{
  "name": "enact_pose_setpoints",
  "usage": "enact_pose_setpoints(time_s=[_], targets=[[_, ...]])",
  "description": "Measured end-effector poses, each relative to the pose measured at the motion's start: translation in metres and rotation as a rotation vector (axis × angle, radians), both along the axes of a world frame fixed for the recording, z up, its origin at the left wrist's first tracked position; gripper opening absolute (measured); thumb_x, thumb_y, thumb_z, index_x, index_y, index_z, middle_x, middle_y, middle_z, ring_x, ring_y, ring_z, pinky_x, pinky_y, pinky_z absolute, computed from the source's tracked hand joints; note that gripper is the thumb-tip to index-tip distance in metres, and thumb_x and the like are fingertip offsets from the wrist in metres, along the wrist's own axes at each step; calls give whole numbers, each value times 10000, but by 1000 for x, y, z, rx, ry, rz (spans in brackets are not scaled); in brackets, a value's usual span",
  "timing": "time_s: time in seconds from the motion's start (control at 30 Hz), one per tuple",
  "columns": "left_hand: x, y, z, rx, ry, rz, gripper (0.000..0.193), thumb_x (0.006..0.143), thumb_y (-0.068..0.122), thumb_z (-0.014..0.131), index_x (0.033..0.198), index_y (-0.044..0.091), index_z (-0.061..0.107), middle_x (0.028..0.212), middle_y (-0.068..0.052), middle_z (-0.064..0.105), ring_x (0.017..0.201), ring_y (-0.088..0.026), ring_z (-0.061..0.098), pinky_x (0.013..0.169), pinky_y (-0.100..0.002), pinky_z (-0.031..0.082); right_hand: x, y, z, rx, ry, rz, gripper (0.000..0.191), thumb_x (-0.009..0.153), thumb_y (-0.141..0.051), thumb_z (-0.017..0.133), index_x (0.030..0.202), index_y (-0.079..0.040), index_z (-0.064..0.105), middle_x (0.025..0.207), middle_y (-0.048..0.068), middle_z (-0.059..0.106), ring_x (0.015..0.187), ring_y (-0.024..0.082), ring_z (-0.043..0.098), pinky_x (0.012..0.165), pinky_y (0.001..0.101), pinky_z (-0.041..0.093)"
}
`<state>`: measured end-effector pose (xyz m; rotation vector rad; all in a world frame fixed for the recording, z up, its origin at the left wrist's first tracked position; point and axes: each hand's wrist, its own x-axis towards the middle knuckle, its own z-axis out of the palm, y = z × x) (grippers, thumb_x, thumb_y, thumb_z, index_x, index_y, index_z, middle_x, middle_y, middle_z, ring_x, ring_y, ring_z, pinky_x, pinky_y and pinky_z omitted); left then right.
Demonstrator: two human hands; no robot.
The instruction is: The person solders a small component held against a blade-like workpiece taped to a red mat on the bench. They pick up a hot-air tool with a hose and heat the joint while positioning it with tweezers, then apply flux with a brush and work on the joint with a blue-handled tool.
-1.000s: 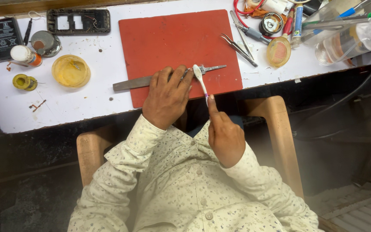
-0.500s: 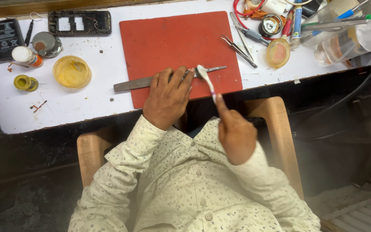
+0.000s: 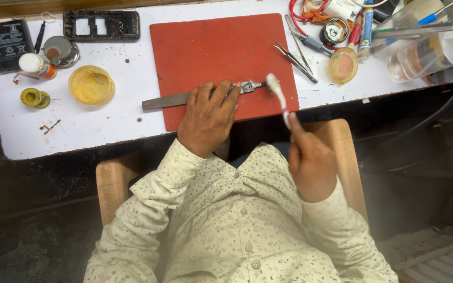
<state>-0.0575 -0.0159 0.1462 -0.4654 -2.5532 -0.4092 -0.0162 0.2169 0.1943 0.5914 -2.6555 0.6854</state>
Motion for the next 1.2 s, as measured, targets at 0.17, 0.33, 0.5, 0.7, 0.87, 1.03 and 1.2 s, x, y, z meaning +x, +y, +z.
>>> enact_pose_setpoints(time_s=[0.17, 0.33, 0.5, 0.7, 0.87, 1.03, 1.2], targets=[[0, 0, 0, -12, 17, 8, 402, 1003, 205, 646, 1369, 39, 627, 1326, -73, 572, 1182, -278, 518, 1053, -455, 447, 6, -14, -12, -49, -37, 27, 536, 934, 54, 614, 1440, -121, 607, 787, 141, 614, 618, 287, 604, 585, 432, 482], [-1, 0, 0, 2, 28, 0, 403, 992, 205, 647, 1361, 44, 630, 1330, -79, 574, 1164, -281, 520, 1039, -466, 450, 4, -13, -16, 12, -29, -16, 554, 879, 62, 612, 1406, -109, 637, 785, 149, 628, 630, 302, 607, 581, 428, 488], [-2, 0, -2, 3, 43, -1, 407, 990, 202, 644, 1363, 39, 630, 1334, -85, 578, 1167, -288, 518, 1038, -464, 450, 1, 5, 1, -143, -44, -40, 476, 975, 49, 571, 1428, -88, 622, 766, 130, 571, 645, 267, 596, 628, 398, 498], [-1, 0, -2, -5, 33, 2, 411, 988, 216, 646, 1358, 39, 627, 1338, -84, 578, 1186, -286, 518, 1046, -468, 449, 2, -32, -18, 104, -97, -40, 545, 879, 27, 636, 1416, -68, 651, 736, 169, 587, 561, 320, 581, 529, 433, 473], [-2, 0, -3, -2, 3, 5, 398, 1015, 204, 645, 1378, 43, 630, 1329, -80, 579, 1177, -286, 518, 1041, -458, 452, 2, -2, -13, 31, -32, -64, 530, 916, 38, 622, 1417, -134, 634, 762, 125, 593, 618, 284, 599, 589, 426, 482], [-1, 0, -1, -9, 36, 13, 410, 990, 213, 644, 1364, 46, 632, 1330, -80, 580, 1179, -287, 522, 1044, -462, 450, 3, -5, -9, -75, 42, 10, 557, 945, 53, 605, 1463, -149, 586, 813, 118, 593, 657, 275, 601, 627, 416, 492], [-1, 1, 0, -16, 35, 9, 405, 999, 214, 643, 1365, 41, 631, 1335, -82, 580, 1181, -288, 523, 1049, -463, 449, 4, -33, -17, 57, -79, -35, 579, 870, 7, 632, 1436, -114, 602, 777, 148, 605, 587, 323, 598, 543, 436, 481]])
